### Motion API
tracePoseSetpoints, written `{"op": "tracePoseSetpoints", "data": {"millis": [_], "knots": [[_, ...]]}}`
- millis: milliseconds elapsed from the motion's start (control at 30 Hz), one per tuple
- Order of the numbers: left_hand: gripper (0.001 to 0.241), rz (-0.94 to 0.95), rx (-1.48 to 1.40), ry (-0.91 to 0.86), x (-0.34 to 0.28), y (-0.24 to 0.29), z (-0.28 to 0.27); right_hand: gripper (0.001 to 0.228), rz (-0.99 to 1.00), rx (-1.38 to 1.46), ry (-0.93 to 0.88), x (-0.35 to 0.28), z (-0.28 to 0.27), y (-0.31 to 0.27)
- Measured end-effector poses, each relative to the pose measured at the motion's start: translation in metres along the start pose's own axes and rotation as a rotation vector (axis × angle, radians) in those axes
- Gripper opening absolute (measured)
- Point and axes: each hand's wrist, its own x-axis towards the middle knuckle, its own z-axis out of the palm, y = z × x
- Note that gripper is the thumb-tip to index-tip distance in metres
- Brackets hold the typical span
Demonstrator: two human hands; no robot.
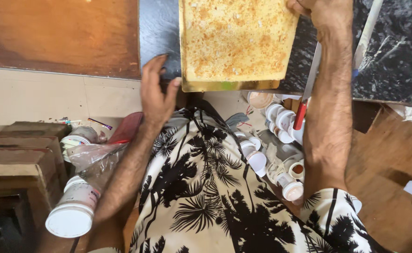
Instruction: The person prepares cake layers by trimming off the crust with a long serrated knife, scraping a flat surface with a smaller knife, and then sprinkling crumbs by hand onto a cake base on a turntable before retrieving more supplies from a storage area.
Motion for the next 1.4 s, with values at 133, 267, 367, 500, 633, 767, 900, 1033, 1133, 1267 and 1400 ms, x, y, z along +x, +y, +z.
{"op": "tracePoseSetpoints", "data": {"millis": [133,267,367,500,633,767,900,1033,1133,1267,1400], "knots": [[0.045,-0.014,-0.091,0.063,-0.008,0.007,-0.021,0.013,-0.009,-0.087,-0.092,-0.01,-0.007,0.001],[0.038,-0.034,-0.14,0.084,-0.011,0.011,-0.035,0.009,0.077,0.073,-0.048,-0.024,0.006,-0.009],[0.038,-0.092,-0.189,0.131,-0.013,0.013,-0.039,0.007,-0.049,-0.131,-0.069,-0.034,0.008,-0.015],[0.038,-0.062,-0.226,0.179,-0.019,0.014,-0.043,0.021,-0.407,-0.418,0.008,-0.053,0.0,-0.015],[0.039,-0.084,-0.259,0.216,-0.025,0.014,-0.048,0.02,-0.069,-0.428,0.054,-0.068,-0.003,-0.017],[0.039,-0.083,-0.252,0.277,-0.035,0.01,-0.054,0.014,-0.01,-0.605,0.036,-0.109,0.003,-0.028],[0.04,-0.13,-0.281,0.34,-0.041,0.006,-0.055,0.022,-0.076,-0.562,-0.067,-0.148,0.031,-0.036],[0.04,-0.134,-0.291,0.322,-0.043,0.011,-0.05,0.025,-0.115,-0.611,0.014,-0.156,0.055,-0.041],[0.041,-0.107,-0.296,0.317,-0.044,0.022,-0.044,0.03,-0.376,-0.652,0.057,-0.151,0.061,-0.036],[0.042,-0.113,-0.249,0.376,-0.05,0.036,-0.046,0.022,-0.311,-0.293,-0.027,-0.138,0.085,-0.027],[0.034,-0.05,-0.126,0.37,-0.052,0.033,-0.087,0.018,-0.322,-0.519,0.081,-0.136,0.085,-0.044]]}}
